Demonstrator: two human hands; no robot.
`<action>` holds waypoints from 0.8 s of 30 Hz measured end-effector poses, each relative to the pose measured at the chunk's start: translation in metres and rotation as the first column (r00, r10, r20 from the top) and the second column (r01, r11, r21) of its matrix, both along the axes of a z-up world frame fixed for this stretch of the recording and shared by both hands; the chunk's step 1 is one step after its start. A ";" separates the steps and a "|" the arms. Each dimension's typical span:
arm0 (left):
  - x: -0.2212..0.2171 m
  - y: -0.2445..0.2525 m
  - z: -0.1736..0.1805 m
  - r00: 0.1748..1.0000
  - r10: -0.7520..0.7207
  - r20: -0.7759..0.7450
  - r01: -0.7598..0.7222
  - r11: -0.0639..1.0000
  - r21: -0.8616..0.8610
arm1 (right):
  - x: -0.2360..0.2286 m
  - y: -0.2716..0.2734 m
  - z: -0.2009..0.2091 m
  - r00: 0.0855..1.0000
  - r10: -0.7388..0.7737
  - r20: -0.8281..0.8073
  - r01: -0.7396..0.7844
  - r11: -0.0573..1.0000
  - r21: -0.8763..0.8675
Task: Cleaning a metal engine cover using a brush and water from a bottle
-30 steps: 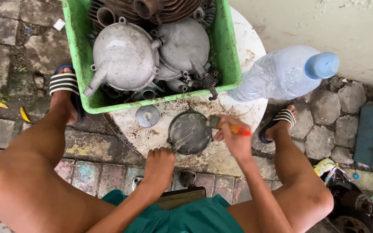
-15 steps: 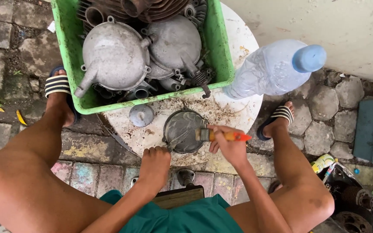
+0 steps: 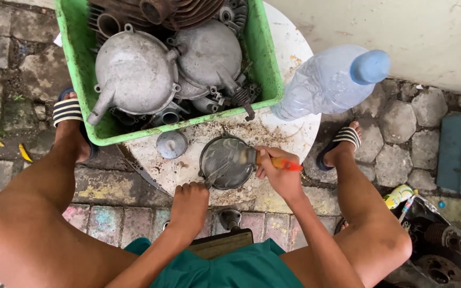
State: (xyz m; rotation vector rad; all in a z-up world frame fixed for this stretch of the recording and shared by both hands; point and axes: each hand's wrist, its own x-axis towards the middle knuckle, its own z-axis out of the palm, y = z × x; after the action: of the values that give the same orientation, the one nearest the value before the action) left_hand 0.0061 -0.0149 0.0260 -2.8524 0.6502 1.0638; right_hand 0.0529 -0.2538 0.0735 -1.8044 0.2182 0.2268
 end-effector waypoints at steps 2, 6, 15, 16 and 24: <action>-0.001 0.000 -0.005 1.000 0.004 0.008 -0.004 1.000 -0.004 | 0.004 0.007 0.020 0.868 0.271 0.417 -0.121 0.928 -0.351; 0.000 0.001 0.025 0.981 -0.033 0.191 0.045 0.997 -0.062 | -0.012 0.021 -0.005 0.860 0.294 0.416 -0.083 0.887 -0.455; 0.001 0.002 0.031 0.978 -0.055 0.201 0.067 0.996 -0.051 | 0.009 0.021 -0.005 0.943 -0.085 0.321 0.069 0.996 0.062; 0.001 0.001 0.029 0.980 -0.051 0.192 0.063 0.996 -0.057 | 0.009 0.020 0.010 0.954 -0.025 0.299 0.046 0.997 -0.061; 0.002 0.003 0.025 0.984 -0.038 0.177 0.052 0.996 -0.075 | 0.021 0.018 0.021 0.959 0.015 0.283 -0.005 0.999 -0.036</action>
State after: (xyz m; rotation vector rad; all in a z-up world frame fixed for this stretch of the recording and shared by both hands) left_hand 0.0082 -0.0123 0.0508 -2.9383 0.7541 0.7861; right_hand 0.0742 -0.2354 0.0942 -1.8492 0.0094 -0.0300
